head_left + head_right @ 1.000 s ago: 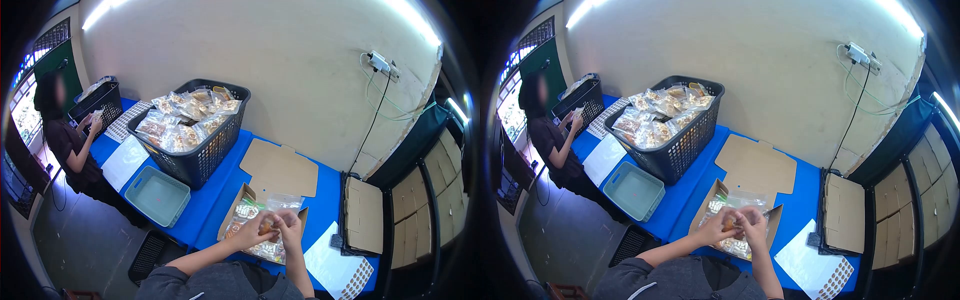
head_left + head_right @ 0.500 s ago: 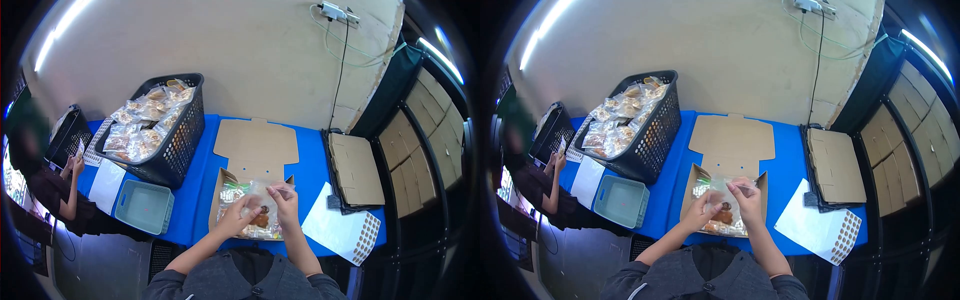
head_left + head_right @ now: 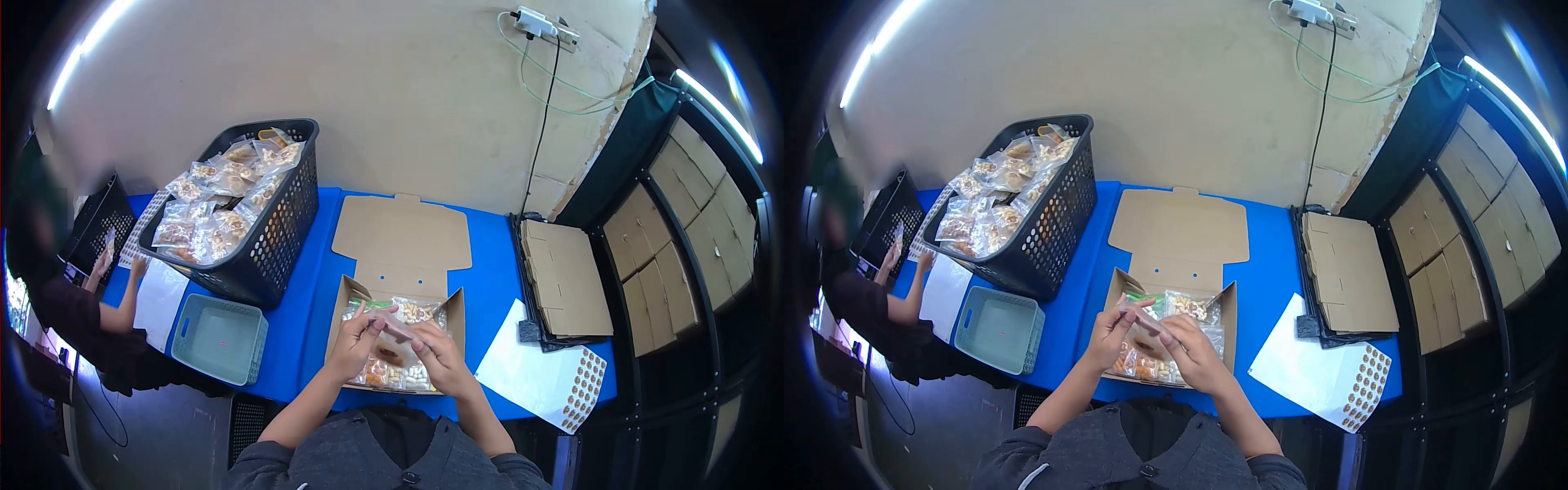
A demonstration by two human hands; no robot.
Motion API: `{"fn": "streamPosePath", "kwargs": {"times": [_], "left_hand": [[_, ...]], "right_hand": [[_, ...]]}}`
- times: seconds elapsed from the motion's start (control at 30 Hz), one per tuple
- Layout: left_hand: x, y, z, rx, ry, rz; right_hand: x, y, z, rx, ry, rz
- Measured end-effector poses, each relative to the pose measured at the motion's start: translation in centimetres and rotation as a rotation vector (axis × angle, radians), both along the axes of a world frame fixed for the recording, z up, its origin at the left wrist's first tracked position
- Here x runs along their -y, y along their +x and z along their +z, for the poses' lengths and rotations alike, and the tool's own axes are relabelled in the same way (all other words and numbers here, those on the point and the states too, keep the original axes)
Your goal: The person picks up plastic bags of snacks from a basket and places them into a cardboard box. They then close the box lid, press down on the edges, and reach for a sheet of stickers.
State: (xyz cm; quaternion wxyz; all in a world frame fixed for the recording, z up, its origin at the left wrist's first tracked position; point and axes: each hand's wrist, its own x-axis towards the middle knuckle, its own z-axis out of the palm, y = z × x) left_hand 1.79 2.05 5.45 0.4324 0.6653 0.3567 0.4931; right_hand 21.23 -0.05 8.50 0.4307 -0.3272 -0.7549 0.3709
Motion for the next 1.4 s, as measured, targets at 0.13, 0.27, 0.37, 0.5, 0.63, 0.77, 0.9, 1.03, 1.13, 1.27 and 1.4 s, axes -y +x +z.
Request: {"fn": "streamPosePath", "kwargs": {"times": [0.13,0.27,0.37,0.5,0.63,0.77,0.9,1.03,1.13,1.27,1.4], "left_hand": [[0.2,-0.8,0.6,0.021,-0.069,-0.121],[0.0,-0.4,0.2,0.180,-0.191,-0.030],[-0.2,-1.1,-0.2,0.050,0.060,0.151],[2.3,2.4,-0.6,0.035,0.162,-0.117],[2.6,3.0,-2.6,0.304,-0.008,-0.156],[3.4,3.0,-3.0,0.344,-0.183,-0.049],[2.7,2.5,-2.8,0.121,-0.132,0.022],[2.3,2.8,-3.6,0.248,-0.305,-0.051],[2.2,2.6,-3.1,0.364,-0.338,-0.219],[1.6,1.3,-4.9,0.130,-0.367,-0.338],[2.5,1.3,-5.2,0.148,-0.245,0.037]], "right_hand": [[0.5,0.4,0.0,-0.029,-0.040,0.120],[0.2,0.6,-1.5,-0.131,-0.160,0.032],[-0.3,-0.5,-2.0,-0.208,-0.087,-0.264],[0.4,-3.2,-2.6,-0.064,0.255,-0.308],[-0.1,-2.7,-3.9,-0.174,-0.024,-0.183],[-0.5,-2.1,-4.4,-0.105,-0.023,-0.409],[-1.2,-1.8,-4.8,-0.380,-0.198,-0.416],[-1.3,-0.9,-6.5,-0.318,-0.286,-0.231],[-0.9,-0.2,-6.8,-0.490,-0.483,-0.167],[-0.7,1.5,-7.3,-0.459,-0.609,-0.100],[-0.8,1.0,-8.9,-0.577,-0.591,-0.251]]}}
